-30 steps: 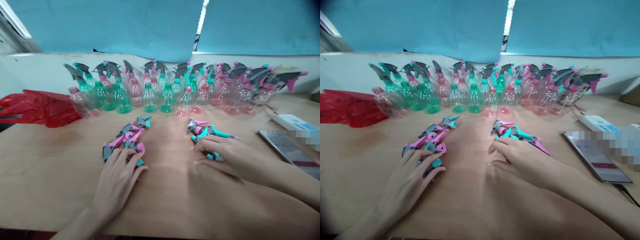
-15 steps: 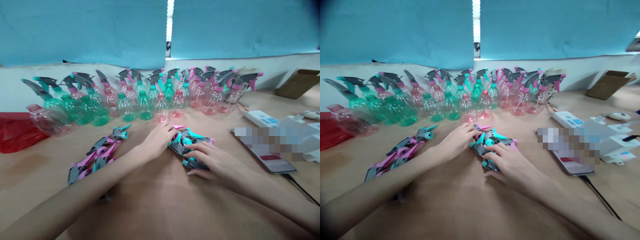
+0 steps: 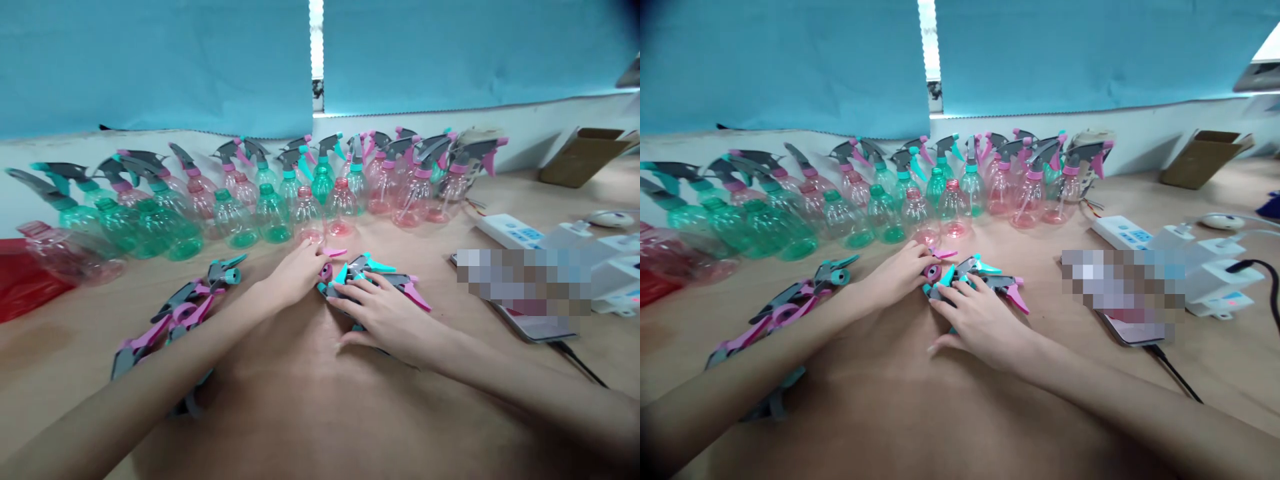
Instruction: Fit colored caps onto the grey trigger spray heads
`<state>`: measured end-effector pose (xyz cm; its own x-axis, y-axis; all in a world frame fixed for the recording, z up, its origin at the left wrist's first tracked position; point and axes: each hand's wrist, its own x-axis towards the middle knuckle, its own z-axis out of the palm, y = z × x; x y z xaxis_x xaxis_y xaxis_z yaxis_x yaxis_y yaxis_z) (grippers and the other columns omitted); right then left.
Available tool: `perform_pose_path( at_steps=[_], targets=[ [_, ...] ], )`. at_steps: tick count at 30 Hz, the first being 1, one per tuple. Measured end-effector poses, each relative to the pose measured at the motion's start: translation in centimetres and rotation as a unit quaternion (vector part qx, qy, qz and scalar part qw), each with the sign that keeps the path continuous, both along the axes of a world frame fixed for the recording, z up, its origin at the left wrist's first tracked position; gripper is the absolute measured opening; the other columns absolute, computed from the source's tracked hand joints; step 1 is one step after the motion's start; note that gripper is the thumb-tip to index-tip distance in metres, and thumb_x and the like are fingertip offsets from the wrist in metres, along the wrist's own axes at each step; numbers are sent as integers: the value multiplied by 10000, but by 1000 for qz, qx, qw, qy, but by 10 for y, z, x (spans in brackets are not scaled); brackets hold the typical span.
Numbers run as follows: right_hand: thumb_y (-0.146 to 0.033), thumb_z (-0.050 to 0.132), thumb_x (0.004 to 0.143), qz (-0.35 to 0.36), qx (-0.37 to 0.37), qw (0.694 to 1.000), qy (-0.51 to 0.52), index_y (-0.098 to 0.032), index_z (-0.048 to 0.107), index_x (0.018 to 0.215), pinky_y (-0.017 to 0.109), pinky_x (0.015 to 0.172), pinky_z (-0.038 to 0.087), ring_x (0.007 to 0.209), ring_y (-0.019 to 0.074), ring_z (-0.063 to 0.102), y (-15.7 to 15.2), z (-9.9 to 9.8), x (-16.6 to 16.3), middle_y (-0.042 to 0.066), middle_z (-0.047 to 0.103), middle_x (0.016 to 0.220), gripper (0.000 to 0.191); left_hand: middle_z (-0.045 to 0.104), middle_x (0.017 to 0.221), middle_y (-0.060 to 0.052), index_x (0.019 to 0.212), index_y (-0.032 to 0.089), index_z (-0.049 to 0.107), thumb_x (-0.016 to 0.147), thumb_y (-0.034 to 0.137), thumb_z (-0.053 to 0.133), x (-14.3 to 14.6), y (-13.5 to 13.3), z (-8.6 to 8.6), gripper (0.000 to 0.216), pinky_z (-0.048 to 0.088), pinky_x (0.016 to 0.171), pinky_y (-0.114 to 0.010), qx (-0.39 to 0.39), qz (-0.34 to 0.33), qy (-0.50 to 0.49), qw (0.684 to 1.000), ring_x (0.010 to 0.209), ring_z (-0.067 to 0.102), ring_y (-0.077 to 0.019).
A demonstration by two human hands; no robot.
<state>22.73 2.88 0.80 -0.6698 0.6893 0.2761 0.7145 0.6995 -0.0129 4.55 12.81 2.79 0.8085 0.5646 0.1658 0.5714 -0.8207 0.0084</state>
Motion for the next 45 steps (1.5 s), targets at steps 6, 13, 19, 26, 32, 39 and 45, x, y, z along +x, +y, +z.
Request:
perform_pose_path(
  at_steps=[6,13,19,26,32,39,45],
  targets=[
    [-528,526,841,-26,17,1000,2,-156,569,1217,519,968,355,1077,302,556,-4,-4,14,125,604,1234,531,595,1046,-94,1089,116,559,917,209,513,-16,-38,8,201,394,838,-354,23,52,-89,994,989,466,-230],
    [-310,461,938,-22,22,998,52,-187,663,864,352,811,412,795,175,602,-14,33,19,26,673,787,248,665,912,-11,1075,210,581,831,364,647,-38,-104,1,296,374,761,-329,18,42,-236,971,849,505,-192],
    [-282,553,890,48,-24,990,132,-168,634,773,284,656,374,693,148,569,-23,64,-5,13,649,725,182,635,904,-47,1160,192,564,874,378,585,-50,-123,-9,341,424,755,-335,-3,35,-290,956,871,493,-203],
    [-33,503,841,178,-140,974,21,-180,593,768,298,756,415,758,149,581,-18,80,-31,-9,638,821,187,633,906,-81,1068,181,612,916,321,519,-54,-138,-26,227,451,768,-372,1,9,-304,953,886,507,-227],
    [-26,467,838,196,-148,969,32,-189,543,785,267,601,393,737,143,569,-21,86,-36,-7,627,855,188,621,881,-88,953,177,637,941,309,455,-57,-139,-26,225,455,724,-360,-23,20,-341,940,869,507,-233],
    [-127,554,790,95,-238,952,170,-213,403,731,184,418,228,474,53,404,-12,70,-39,-87,491,593,184,572,905,-80,1064,170,562,935,299,473,-55,-137,-24,203,444,697,-337,-25,20,-369,929,848,467,-208],
    [-130,642,703,54,-348,891,288,-221,359,731,148,438,300,523,46,473,-10,60,-40,-98,548,627,298,544,842,-54,1202,192,533,908,355,510,-58,-135,-28,338,427,675,-336,-11,34,-361,932,812,449,-202]
  ],
)
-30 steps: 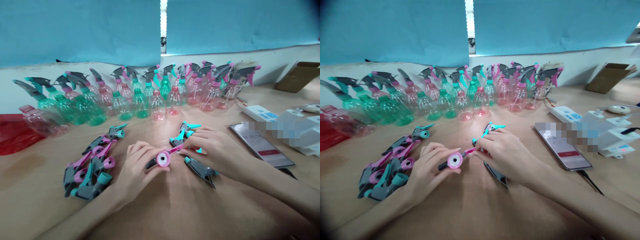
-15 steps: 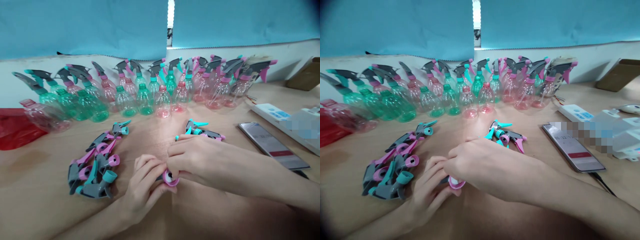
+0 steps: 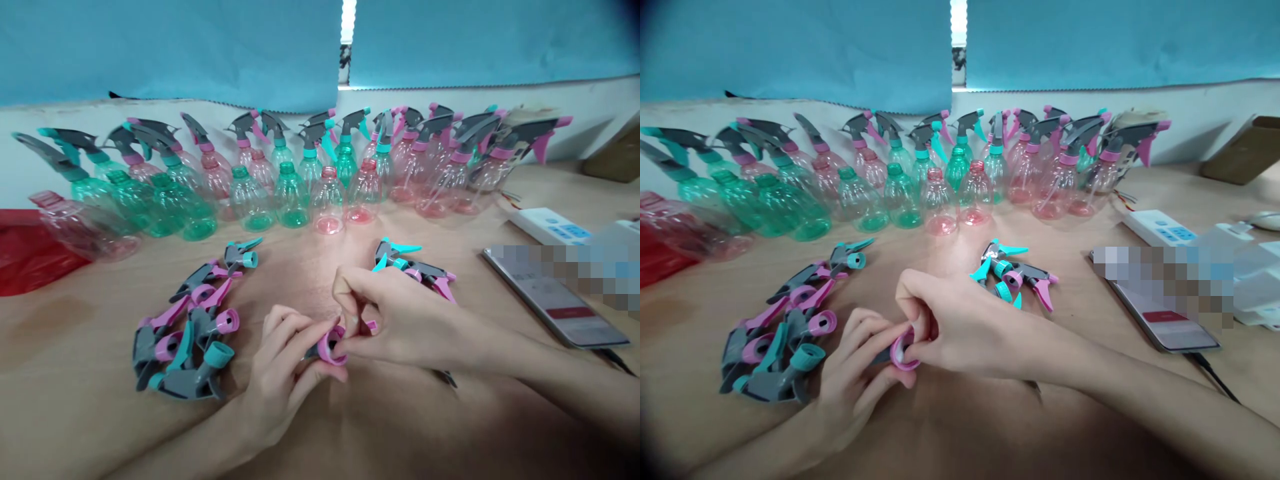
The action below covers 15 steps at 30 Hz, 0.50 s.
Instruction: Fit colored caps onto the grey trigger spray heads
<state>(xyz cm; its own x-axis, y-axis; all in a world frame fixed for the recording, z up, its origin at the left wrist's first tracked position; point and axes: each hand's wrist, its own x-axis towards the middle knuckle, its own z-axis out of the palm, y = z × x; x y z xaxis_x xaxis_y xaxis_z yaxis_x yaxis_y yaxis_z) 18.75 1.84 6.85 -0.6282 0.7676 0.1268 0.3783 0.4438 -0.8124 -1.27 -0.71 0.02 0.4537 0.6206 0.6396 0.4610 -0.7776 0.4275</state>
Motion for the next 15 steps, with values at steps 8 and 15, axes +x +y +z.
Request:
perform_pose_path(
  at_steps=[8,15],
  targets=[
    [-121,586,714,-91,-133,981,110,-231,297,709,187,486,356,589,78,489,-6,-15,-14,-78,489,644,309,533,802,-19,1189,189,524,898,382,526,-4,5,4,349,349,694,-332,15,61,62,996,796,434,-189],
    [-33,535,659,-113,47,991,55,-220,317,673,202,505,317,575,69,403,-13,-16,-16,-88,441,624,288,552,801,-31,1094,172,560,926,310,513,-5,11,7,223,329,681,-346,52,93,68,992,774,448,-192]
  ],
)
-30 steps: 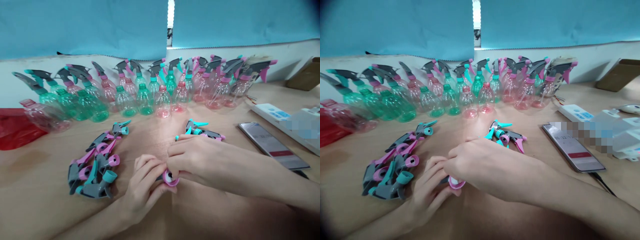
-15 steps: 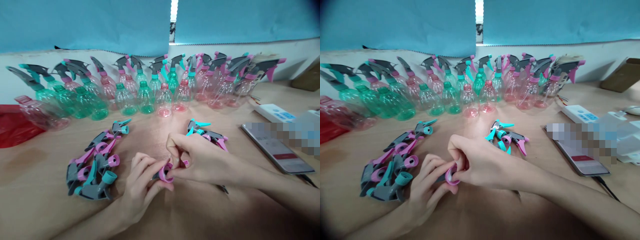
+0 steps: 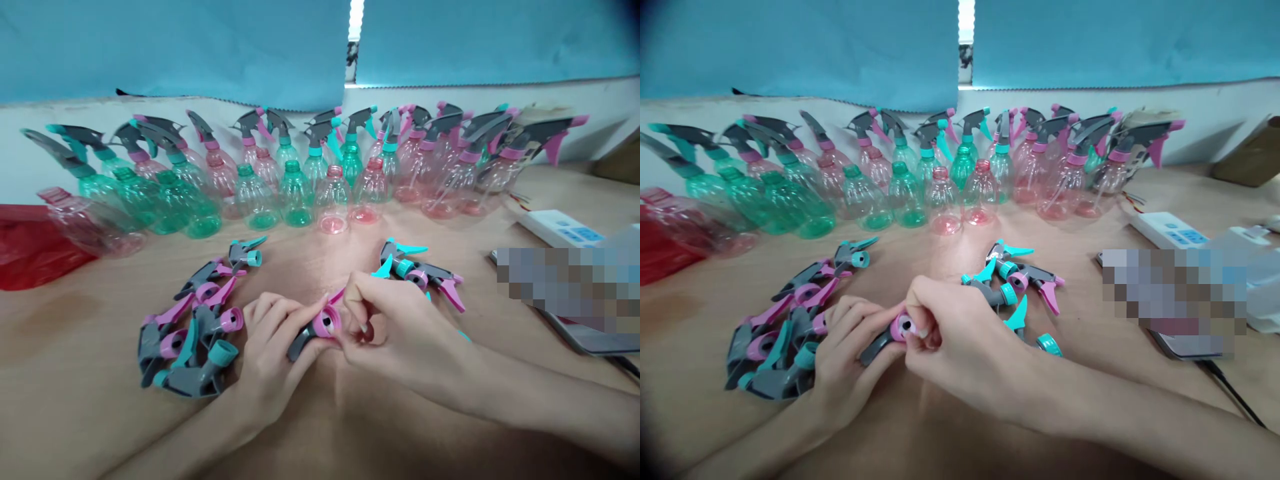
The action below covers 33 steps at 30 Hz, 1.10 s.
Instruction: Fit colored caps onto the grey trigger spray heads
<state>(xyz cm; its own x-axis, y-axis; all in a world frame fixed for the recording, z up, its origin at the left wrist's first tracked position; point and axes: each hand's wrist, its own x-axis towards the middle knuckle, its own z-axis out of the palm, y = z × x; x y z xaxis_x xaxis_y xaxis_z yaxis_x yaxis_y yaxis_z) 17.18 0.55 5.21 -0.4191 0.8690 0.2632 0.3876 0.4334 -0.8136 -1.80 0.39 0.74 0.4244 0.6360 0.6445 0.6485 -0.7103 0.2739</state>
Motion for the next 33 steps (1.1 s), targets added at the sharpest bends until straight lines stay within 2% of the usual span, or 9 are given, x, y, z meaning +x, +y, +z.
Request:
perform_pose_path(
  at_steps=[5,9,13,18,21,24,28,33],
  targets=[
    [-12,517,642,8,67,997,-23,-221,330,702,181,512,316,581,59,413,-1,-2,-3,-92,451,641,287,560,803,-41,1098,172,564,923,283,518,1,1,0,213,335,690,-356,12,7,7,1000,785,455,-204],
    [-7,525,659,-26,120,991,-56,-212,348,708,181,509,310,585,60,412,3,-7,-6,-82,460,643,275,567,804,-44,1082,155,572,930,284,503,4,-3,-1,211,319,698,-358,23,7,27,999,780,458,-204],
    [-51,549,701,-45,66,992,-101,-213,357,715,192,468,311,555,67,432,9,-7,-4,-73,477,639,251,564,784,-37,1105,144,574,911,333,534,5,-6,1,274,304,701,-355,15,2,38,999,779,460,-203],
    [-150,562,797,4,-11,997,-75,-206,470,813,172,509,412,606,66,552,11,12,10,-56,579,742,109,603,866,-34,1159,199,560,853,337,622,1,-2,0,340,342,742,-357,-36,0,-11,999,846,478,-212],
    [-158,597,798,2,55,994,-94,-193,544,787,177,544,425,619,72,561,12,19,16,-46,607,729,65,623,918,-26,1133,225,571,834,321,650,-1,1,-3,324,366,753,-350,-94,-7,-51,994,871,489,-209],
    [-133,606,801,12,108,985,-136,-193,630,773,188,554,406,610,77,550,13,19,16,-39,647,714,70,625,935,-19,1102,230,589,820,294,672,-1,2,-5,301,384,755,-342,-129,-3,-79,988,865,501,-198],
    [-119,585,816,39,97,985,-139,-224,672,743,182,608,422,684,82,593,11,14,12,-43,703,808,155,627,927,-16,1102,235,596,808,291,687,0,-1,-4,312,398,752,-340,-124,3,-99,987,862,515,-196],
    [-123,547,849,66,35,991,-111,-236,677,754,196,677,448,782,110,631,7,16,9,-51,683,714,197,633,914,-19,1086,230,605,802,289,695,1,-5,-2,303,406,748,-340,-108,8,-106,988,860,519,-197]
  ],
)
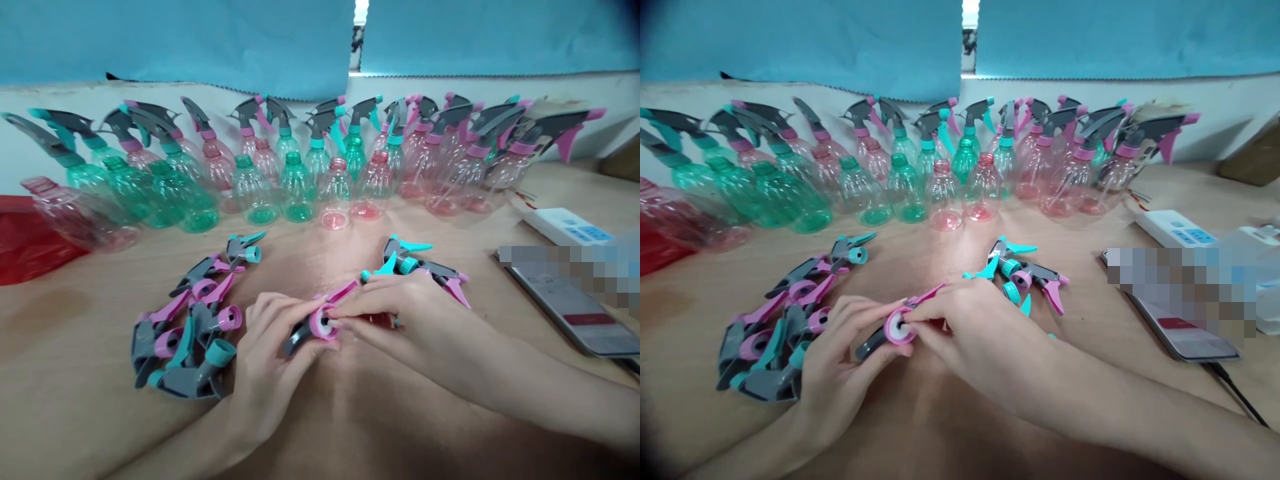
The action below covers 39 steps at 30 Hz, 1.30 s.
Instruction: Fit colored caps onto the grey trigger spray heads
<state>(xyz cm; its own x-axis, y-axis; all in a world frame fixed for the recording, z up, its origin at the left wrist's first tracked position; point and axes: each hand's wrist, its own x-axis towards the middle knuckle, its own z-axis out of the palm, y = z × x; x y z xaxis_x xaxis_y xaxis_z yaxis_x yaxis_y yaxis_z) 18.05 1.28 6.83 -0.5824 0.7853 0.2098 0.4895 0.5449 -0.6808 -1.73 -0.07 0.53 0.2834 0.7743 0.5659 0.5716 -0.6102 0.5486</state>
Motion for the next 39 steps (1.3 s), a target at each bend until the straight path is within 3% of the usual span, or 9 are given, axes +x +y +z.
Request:
perform_pose_path(
  at_steps=[6,11,14,19,27,34,39],
  targets=[
    [-148,537,872,1,-93,994,50,-234,702,734,217,743,482,860,133,647,0,1,-3,-37,697,713,231,641,890,-25,1069,209,611,822,294,672,-1,-2,0,268,425,737,-331,43,-3,-8,999,833,520,-186],
    [-216,546,880,33,-122,987,98,-239,727,863,229,729,500,838,128,655,8,-11,1,-18,735,906,183,633,883,-20,1084,226,599,830,286,666,-2,2,2,269,429,730,-334,24,-23,-4,999,823,514,-185],
    [-183,553,869,24,-107,991,80,-215,721,919,223,662,483,754,114,642,11,-13,2,-3,735,894,178,643,891,-25,1098,229,595,843,273,651,-2,3,3,265,427,733,-332,4,-47,-16,999,814,509,-182],
    [-200,640,808,-1,-45,998,40,-187,706,824,185,541,422,534,58,516,10,-10,0,-24,687,735,69,655,885,-29,1066,220,612,830,274,665,0,1,3,248,431,710,-319,-49,-65,-45,996,819,507,-184],
    [-147,662,781,-17,-10,999,29,-165,676,790,170,566,417,599,60,540,11,-14,0,-29,664,722,25,663,894,-34,1050,221,623,827,208,665,0,2,1,228,440,724,-324,-48,-73,-39,995,832,523,-188],
    [-183,610,840,57,6,998,-30,-173,680,809,204,642,414,694,92,554,16,-10,4,-9,651,737,78,655,858,-41,1029,217,633,813,247,680,1,2,-1,223,460,692,-321,-49,-83,-31,995,809,541,-192],
    [-182,604,854,97,34,995,-19,-178,699,810,215,646,399,725,106,516,20,-11,7,1,596,733,105,666,841,-34,983,212,635,817,258,675,1,4,2,177,462,692,-312,2,-101,9,995,786,543,-184]
  ],
)
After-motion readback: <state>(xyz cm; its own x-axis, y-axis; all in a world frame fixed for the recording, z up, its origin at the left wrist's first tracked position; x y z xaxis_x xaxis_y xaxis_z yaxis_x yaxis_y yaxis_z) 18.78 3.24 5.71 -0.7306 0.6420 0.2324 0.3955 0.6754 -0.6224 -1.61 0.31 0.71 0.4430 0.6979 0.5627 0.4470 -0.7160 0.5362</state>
